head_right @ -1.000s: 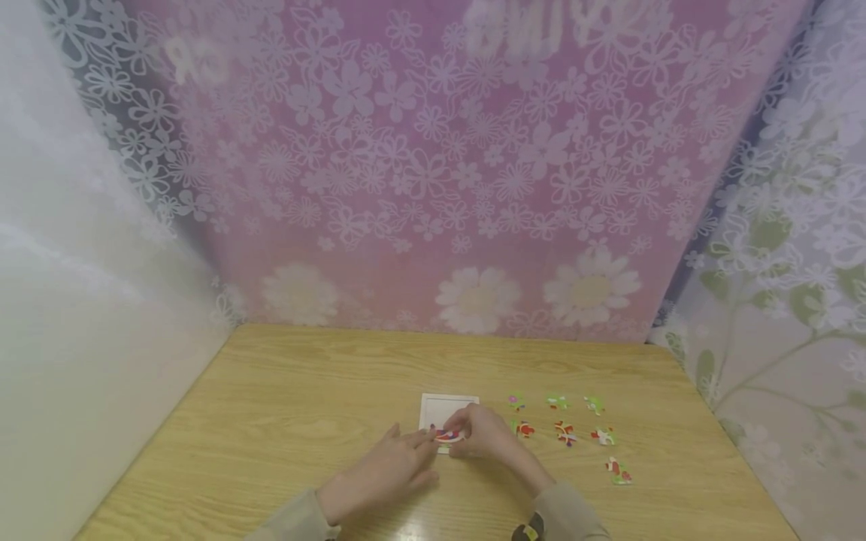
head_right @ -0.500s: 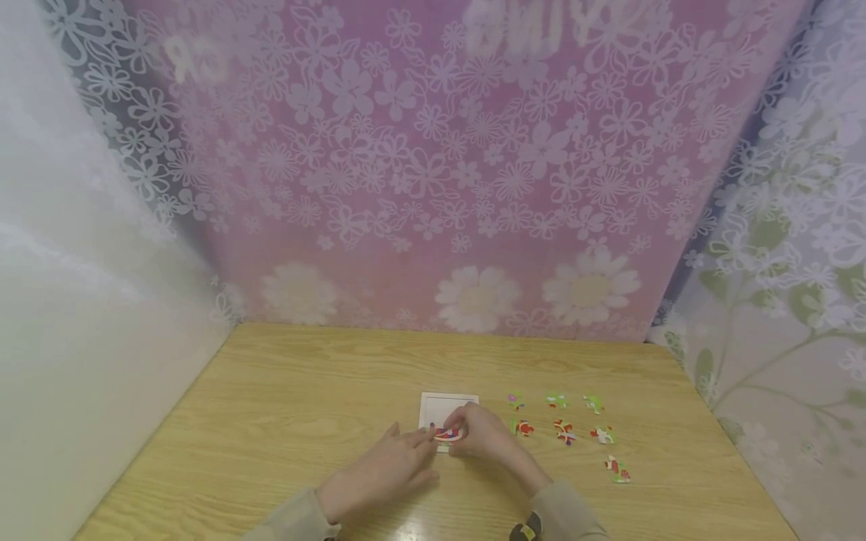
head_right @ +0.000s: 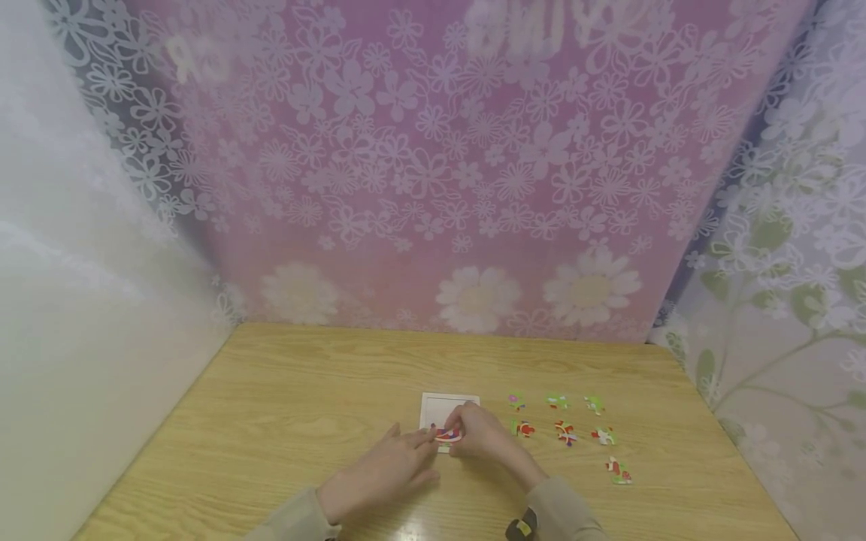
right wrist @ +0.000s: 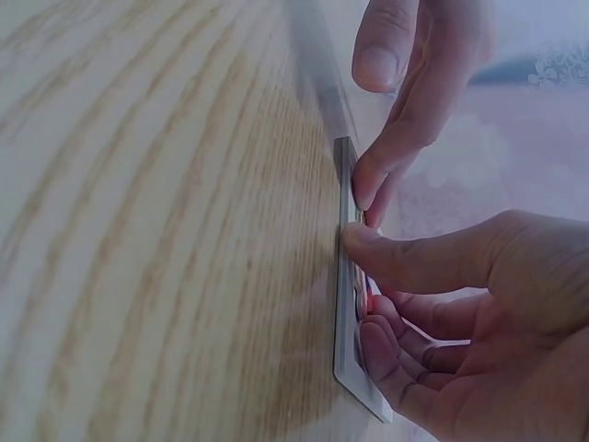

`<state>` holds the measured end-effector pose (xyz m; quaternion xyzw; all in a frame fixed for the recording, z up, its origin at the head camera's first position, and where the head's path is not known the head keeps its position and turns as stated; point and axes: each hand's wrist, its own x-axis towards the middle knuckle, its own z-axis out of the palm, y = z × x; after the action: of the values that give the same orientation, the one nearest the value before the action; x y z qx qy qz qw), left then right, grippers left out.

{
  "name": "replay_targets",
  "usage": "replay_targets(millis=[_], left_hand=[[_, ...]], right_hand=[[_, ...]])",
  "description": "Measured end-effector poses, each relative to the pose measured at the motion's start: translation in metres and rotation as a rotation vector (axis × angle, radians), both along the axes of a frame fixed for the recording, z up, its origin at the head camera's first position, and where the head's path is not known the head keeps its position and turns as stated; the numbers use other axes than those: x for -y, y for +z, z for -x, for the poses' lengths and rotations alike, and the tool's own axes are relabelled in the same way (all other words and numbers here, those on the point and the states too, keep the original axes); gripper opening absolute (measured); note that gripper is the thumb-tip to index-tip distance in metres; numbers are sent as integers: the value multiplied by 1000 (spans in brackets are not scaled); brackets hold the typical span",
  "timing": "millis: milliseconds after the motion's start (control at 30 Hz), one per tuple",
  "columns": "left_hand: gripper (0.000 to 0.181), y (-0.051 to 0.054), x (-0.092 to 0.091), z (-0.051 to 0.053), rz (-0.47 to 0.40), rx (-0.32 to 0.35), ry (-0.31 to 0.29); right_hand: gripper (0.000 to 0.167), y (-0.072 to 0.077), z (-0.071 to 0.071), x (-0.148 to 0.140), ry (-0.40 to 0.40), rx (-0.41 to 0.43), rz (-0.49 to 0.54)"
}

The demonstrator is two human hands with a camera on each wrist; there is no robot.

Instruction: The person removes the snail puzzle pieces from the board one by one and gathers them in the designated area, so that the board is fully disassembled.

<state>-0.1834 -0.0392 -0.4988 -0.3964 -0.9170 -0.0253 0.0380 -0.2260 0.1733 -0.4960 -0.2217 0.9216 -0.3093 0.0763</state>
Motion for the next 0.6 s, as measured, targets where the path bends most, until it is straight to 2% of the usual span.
replay_targets(millis=[400, 600], left_hand=[[47, 1, -1, -1, 7, 22, 11], [48, 0, -1, -1, 2, 16, 17]], right_hand=[[34, 3, 2, 3, -12, 40, 0], [36, 4, 2, 4, -13, 61, 40]])
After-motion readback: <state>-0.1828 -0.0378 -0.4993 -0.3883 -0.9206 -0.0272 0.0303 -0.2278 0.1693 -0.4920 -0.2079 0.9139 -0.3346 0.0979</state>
